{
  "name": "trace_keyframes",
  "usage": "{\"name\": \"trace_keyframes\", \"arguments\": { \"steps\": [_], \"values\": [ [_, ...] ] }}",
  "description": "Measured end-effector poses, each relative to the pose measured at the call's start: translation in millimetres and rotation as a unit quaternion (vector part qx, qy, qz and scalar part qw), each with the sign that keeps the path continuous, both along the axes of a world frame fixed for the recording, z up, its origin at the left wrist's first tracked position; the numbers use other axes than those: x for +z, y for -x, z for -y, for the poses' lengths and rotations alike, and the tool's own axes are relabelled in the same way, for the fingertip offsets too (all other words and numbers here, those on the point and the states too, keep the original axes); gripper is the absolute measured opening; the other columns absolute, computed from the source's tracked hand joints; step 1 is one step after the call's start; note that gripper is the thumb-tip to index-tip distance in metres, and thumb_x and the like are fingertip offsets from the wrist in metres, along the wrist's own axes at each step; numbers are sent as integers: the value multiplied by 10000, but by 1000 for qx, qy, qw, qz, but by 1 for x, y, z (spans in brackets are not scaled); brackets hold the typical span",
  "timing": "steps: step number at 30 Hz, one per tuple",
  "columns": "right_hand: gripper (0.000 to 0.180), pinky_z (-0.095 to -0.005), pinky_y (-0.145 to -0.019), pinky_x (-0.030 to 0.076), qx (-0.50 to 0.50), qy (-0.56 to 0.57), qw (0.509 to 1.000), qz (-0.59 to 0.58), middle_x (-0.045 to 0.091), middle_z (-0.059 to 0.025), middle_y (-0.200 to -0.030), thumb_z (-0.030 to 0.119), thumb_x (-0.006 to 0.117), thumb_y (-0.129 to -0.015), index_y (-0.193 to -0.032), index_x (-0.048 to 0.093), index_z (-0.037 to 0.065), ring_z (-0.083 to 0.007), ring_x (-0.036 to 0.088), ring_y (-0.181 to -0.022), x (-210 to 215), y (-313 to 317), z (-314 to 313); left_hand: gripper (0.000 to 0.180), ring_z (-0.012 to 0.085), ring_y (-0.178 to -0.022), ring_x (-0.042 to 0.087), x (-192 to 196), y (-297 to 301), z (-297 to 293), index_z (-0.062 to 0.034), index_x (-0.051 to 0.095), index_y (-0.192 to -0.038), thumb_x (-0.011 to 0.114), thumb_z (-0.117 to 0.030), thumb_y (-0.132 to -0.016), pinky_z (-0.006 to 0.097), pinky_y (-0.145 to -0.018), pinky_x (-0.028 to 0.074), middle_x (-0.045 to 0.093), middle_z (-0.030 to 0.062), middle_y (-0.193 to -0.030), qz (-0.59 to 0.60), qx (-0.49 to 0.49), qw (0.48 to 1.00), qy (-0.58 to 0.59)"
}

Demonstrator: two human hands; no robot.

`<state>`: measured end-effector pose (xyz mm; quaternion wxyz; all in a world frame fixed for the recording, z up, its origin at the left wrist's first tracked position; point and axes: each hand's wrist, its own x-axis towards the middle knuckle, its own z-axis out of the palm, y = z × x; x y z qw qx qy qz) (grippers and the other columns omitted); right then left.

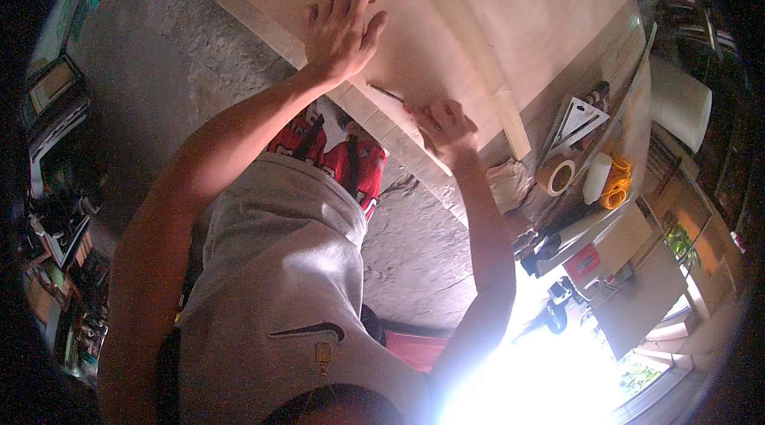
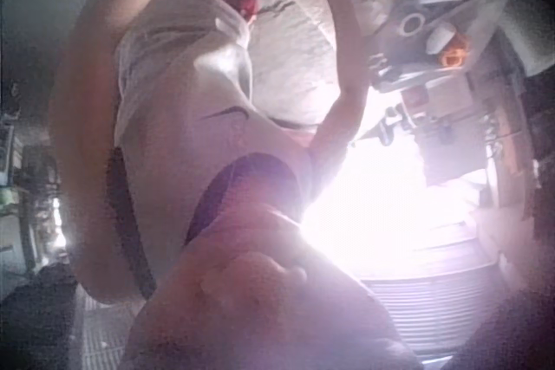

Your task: The person assembles a wooden frame by hammering nails into a large plywood sheet and attaching wooden strips along its edges. They repeatedly position strips, hammer nails, and adjust the pieces to form a rectangular frame.

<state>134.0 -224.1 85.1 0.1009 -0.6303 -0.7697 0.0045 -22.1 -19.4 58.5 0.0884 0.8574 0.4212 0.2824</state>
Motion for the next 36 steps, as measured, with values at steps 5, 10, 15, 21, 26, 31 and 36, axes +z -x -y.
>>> {"name": "trace_keyframes", "arguments": {
  "steps": [5,10,15,21,26,31,36],
  "values": [
    [443,-244,-583,531,39,-54,998,-11,554,75,-887,249,699,-702,-1133,662,341,-136,515,-837,-9,-17,-8,326,268,-883,535,-4,0,-2,-117,585,-1017,586,-403,-860,454,-765,360,589,85,-935,6,-7,1000,-7],
    [456,-257,-592,540,71,-63,995,22,574,87,-941,288,689,-751,-1197,610,345,-140,545,-868,-29,-31,-6,379,270,-946,575,-10,-2,-1,-110,602,-1063,575,-441,-880,459,-831,388,624,75,-1019,31,-2,999,17],
    [397,-298,-594,549,-10,-16,1000,17,614,8,-945,323,630,-837,-1222,581,240,-184,593,-890,-15,-9,3,314,261,-967,573,-1,1,-5,-135,638,-1020,623,-400,-852,443,-854,382,637,68,-999,49,-96,994,27],
    [210,-354,-600,535,-294,-73,946,-114,604,-48,-828,227,652,-845,-1023,661,116,-224,616,-780,67,11,95,202,277,-916,563,22,36,11,-72,647,-964,678,-183,-798,438,-839,408,609,75,-916,5,-427,902,59],
    [281,-437,-722,523,-655,-59,743,-128,642,-147,-955,305,555,-886,-1082,649,126,-337,643,-857,84,-104,215,106,296,-841,573,33,41,23,-37,627,-868,658,-92,-782,406,-774,458,603,85,-901,-59,-432,898,56],
    [319,-452,-803,493,-778,-26,626,-42,625,-166,-1020,330,592,-866,-1095,641,113,-368,608,-942,69,-192,314,95,304,-763,595,38,33,29,-38,591,-746,672,-87,-744,411,-709,477,610,104,-829,-174,-352,914,107],
    [250,-432,-810,487,-714,-59,692,91,587,-141,-1021,261,639,-812,-998,659,96,-332,556,-979,36,-200,332,127,326,-701,621,30,20,25,-43,610,-724,705,-122,-696,428,-658,492,627,140,-729,-270,-272,917,107]
  ]
}}
